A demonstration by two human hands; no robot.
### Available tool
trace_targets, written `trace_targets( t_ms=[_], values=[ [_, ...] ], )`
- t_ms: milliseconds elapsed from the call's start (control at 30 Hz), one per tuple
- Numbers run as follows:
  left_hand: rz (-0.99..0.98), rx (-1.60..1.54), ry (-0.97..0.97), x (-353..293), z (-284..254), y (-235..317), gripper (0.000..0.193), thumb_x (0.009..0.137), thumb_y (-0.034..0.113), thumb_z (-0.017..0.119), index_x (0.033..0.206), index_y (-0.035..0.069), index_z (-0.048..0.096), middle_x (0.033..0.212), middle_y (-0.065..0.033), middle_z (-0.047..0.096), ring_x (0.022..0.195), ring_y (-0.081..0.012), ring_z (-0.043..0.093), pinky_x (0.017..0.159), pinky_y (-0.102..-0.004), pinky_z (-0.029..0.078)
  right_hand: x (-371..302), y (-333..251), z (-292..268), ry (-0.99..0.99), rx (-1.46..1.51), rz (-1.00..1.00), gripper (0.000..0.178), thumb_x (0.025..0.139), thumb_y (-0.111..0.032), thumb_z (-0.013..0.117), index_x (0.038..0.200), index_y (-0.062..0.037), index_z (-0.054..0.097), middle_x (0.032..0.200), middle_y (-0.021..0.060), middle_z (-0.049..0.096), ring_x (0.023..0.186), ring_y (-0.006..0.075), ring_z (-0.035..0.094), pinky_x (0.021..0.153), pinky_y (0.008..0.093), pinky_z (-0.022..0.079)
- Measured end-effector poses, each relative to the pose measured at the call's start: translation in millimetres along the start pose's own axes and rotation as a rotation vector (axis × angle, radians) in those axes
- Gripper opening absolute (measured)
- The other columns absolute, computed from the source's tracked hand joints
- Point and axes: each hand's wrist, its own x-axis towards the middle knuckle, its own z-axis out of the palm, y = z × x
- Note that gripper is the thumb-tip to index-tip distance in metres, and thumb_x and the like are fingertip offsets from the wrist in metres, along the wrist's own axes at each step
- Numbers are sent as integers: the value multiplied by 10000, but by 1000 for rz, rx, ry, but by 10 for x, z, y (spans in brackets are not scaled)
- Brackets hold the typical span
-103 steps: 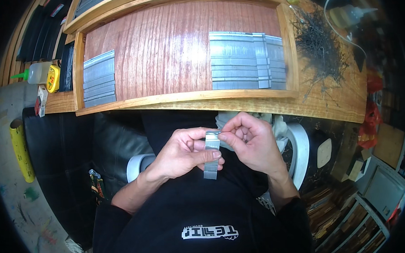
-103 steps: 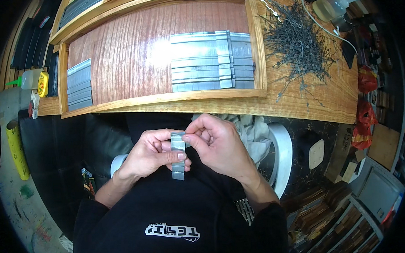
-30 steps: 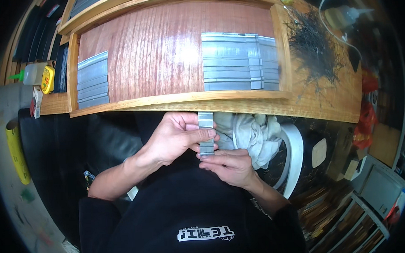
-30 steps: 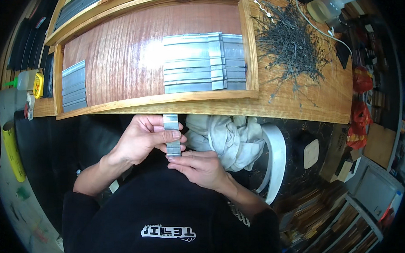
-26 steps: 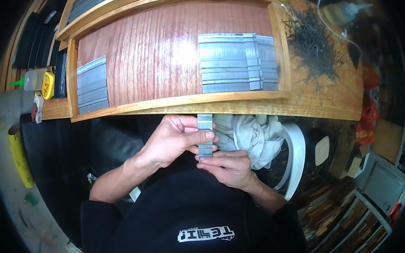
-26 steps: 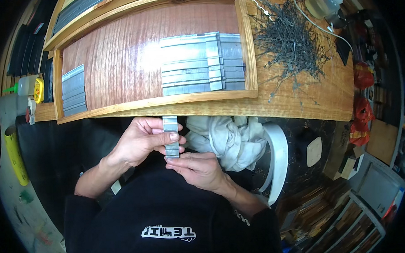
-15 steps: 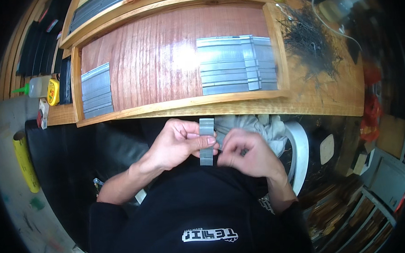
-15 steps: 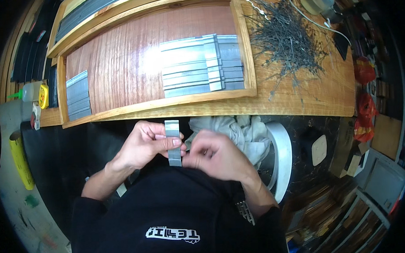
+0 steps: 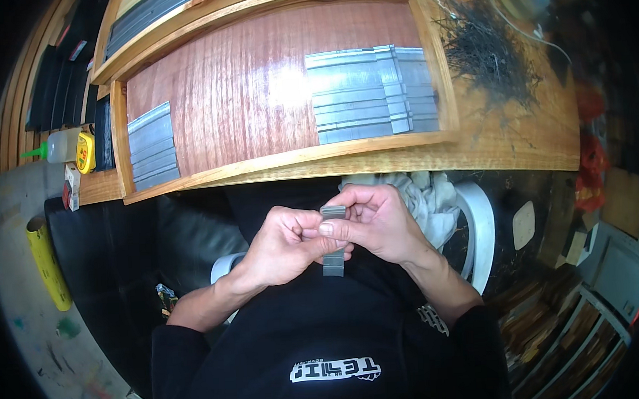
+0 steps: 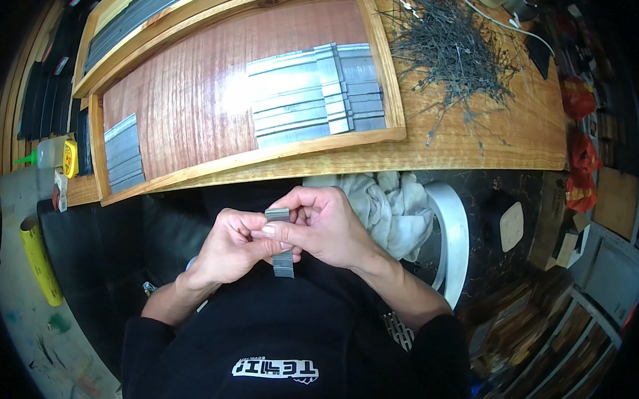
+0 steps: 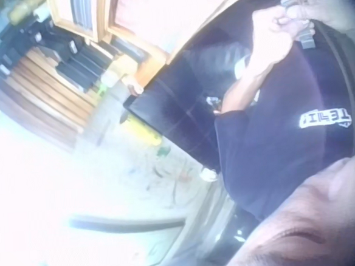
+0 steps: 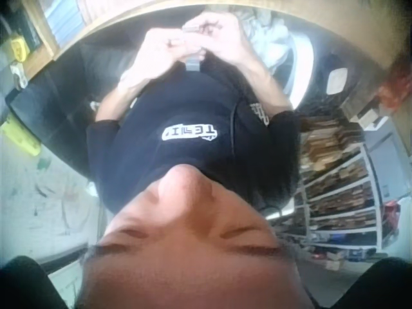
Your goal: The person sits at a wooden workbench and repeatedly picks up small rectangular metal pieces from a tray. They hold each piece with both hands, inspect it, and place it back. The person occasionally picks up a thin metal pin and attempts to insert it into the piece before returning it to the tray.
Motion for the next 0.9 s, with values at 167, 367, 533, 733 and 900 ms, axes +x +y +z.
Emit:
trace_targets(
  t_ms=[167, 367, 533, 733, 900],
  values=[
    [-29, -1, -20, 25, -50, 19, 143, 969, 8, 715, 1102, -35, 748, 972, -126, 779, 880, -168, 756, 738, -258, 607, 43, 38, 1, 11, 44, 7, 114, 986, -56, 708, 1049, 38, 694, 879, 62, 712, 703, 76, 669, 560, 205, 546],
    [-63, -46, 15, 86, -96, 185, 172, 959, 20, 722, 1120, -40, 741, 962, -143, 780, 852, -210, 775, 698, -261, 626, 142, 55, 45, 12, 205, -33, 187, 988, -74, 710, 1126, 53, 710, 814, 59, 696, 620, 59, 616, 536, 194, 495],
    [-17, -63, 12, 194, -213, 160, 174, 976, 61, 706, 1113, -40, 742, 959, -153, 777, 834, -214, 776, 670, -248, 619, 212, 91, -14, 15, 218, -42, 206, 986, -87, 714, 1132, 57, 728, 818, 45, 694, 627, 63, 598, 560, 204, 498],
    [-35, -151, 6, 209, -235, 115, 164, 977, 57, 705, 1108, -33, 745, 946, -141, 778, 828, -211, 774, 671, -243, 610, 245, 117, 15, 45, 278, -21, 174, 984, -78, 709, 1087, 58, 742, 791, 53, 696, 620, 71, 604, 559, 205, 498],
    [25, -113, 5, 227, -219, 122, 155, 974, 50, 711, 1099, -34, 746, 947, -134, 779, 853, -201, 770, 717, -260, 617, 260, 144, -7, 42, 172, -104, 171, 992, -78, 699, 1083, 61, 741, 815, 67, 710, 632, 81, 621, 566, 203, 502]
  ],
)
